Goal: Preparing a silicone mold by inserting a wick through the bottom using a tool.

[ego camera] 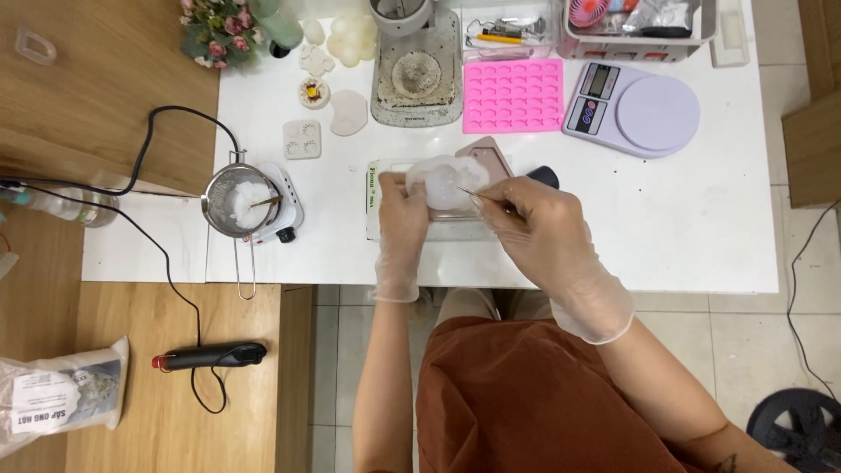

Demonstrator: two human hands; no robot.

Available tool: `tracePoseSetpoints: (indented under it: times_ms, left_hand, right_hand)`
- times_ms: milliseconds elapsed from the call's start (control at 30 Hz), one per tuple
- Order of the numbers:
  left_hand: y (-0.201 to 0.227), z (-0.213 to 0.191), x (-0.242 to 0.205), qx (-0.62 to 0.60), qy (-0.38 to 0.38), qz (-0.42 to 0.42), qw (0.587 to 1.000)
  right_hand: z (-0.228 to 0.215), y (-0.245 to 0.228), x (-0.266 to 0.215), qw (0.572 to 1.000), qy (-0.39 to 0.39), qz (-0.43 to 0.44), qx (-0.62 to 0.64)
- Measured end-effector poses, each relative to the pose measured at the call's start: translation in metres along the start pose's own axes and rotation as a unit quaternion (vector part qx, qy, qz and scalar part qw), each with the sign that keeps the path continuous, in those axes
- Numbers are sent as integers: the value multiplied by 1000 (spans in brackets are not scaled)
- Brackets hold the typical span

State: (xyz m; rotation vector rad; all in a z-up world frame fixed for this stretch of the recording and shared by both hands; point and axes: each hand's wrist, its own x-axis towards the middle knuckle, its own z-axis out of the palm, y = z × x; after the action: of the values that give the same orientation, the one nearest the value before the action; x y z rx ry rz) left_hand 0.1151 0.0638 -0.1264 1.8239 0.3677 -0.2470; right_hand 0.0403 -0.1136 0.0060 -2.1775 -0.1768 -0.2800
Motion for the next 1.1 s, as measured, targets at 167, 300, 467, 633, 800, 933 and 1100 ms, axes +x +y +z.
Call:
tracePoseSetpoints:
  times_ms: [167, 300, 467, 633, 800, 933, 1100]
  left_hand:
    - [66, -22, -59, -363, -112, -43, 924]
    - [94, -26, -95, -429, -188, 51, 882]
    - [137, -24, -129, -442, -159, 132, 873]
    - [117, -18, -116, -394, -72, 182, 898]
    - [63, -8, -57, -68, 55, 61, 994]
    - [19, -3, -10, -10, 26, 12, 1000]
    - [25, -18, 5, 358, 47, 49, 931]
  right_hand:
    - [-27, -34, 18, 998, -18, -47, -45]
    - [-63, -64, 31, 989, -48, -113, -84]
    - [-95, -94, 32, 957, -55, -234, -165]
    - [-95, -89, 24, 988, -37, -140, -55]
    - [-79, -54, 29, 914, -14, 146, 378]
    - [-66, -27, 36, 831, -7, 191, 523]
    - [-59, -22, 38, 830, 36, 229, 508]
